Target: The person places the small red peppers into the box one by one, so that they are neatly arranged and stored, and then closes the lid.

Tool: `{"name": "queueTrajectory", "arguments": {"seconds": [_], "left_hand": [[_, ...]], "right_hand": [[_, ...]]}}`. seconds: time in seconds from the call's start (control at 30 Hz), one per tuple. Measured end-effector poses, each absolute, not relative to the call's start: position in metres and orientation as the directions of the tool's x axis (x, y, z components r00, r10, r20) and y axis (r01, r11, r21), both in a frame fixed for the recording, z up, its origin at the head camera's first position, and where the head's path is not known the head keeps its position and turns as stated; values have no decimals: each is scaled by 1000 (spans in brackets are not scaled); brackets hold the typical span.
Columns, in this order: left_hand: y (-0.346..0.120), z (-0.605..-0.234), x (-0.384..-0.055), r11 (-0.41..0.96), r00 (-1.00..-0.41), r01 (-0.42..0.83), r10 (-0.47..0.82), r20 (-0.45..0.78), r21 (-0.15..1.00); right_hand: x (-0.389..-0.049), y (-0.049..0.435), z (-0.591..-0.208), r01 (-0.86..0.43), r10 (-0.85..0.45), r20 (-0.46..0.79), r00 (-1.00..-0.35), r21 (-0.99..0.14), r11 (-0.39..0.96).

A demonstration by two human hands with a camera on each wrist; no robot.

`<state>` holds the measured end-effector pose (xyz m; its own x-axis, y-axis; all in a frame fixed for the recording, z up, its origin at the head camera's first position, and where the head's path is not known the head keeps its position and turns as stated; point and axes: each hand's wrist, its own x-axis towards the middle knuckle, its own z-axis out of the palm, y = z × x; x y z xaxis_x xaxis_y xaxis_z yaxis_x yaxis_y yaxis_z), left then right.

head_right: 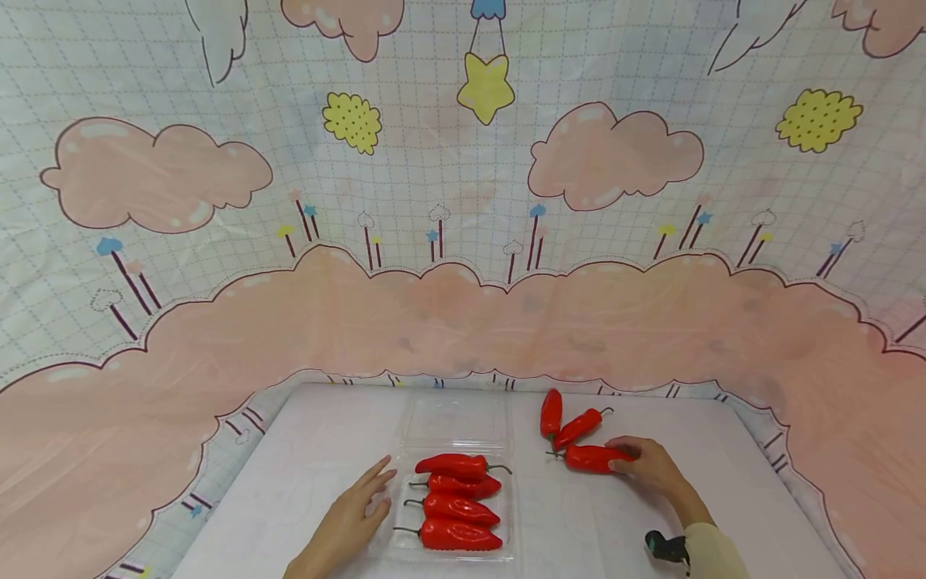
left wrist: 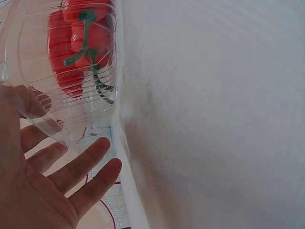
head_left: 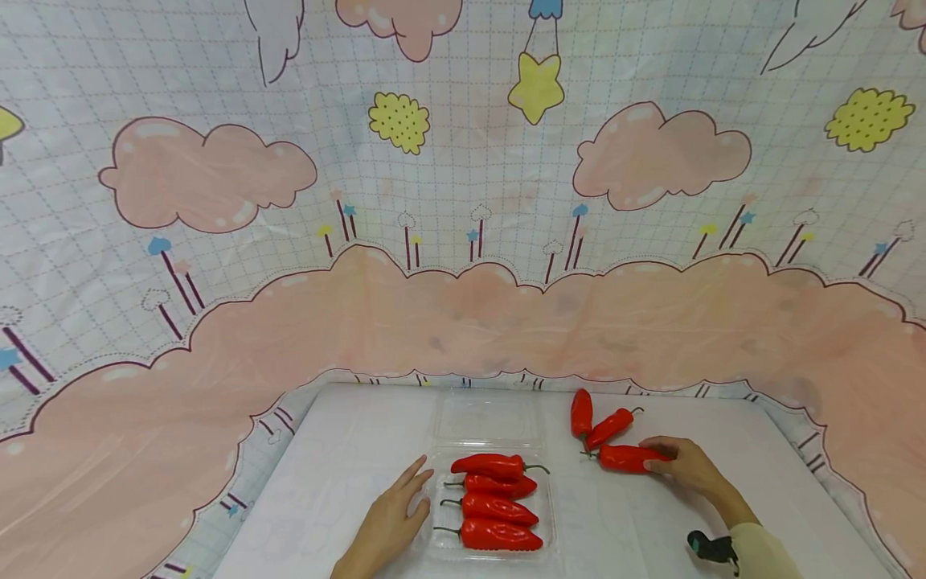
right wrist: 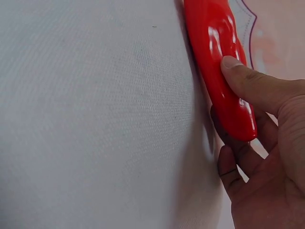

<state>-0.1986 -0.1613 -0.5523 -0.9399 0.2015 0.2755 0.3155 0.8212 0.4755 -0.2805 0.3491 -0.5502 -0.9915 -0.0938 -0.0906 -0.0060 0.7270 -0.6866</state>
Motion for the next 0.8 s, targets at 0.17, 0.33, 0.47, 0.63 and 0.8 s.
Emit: {"name": "queueTrajectory", "arguments": {"seconds": [0.17,0.33,0.47,0.63,0.8], "left_hand": [[-161,-552,-200,822,-942,315,207,266,475],[-162,-552,-200,821,-950,297,200,242,487],[-162,-552,-199,820,-949,299,199,246,488],[-162,-551,-200,820,-946,305,204,251,484],[-162,-552,-199,818,-943,312,203,264,483]], "right_hand": [[-279,351,-552,-16,-95,-77,-993,-686,728],[-277,351,-550,6,-83,-93,-992,-701,713],[-274,350,-549,6,-84,-93,-992,-709,705],[-269,348,-546,12,-73,-88,-993,-713,701],[-264,345,-542,25,-58,-91,-994,-714,700]]}}
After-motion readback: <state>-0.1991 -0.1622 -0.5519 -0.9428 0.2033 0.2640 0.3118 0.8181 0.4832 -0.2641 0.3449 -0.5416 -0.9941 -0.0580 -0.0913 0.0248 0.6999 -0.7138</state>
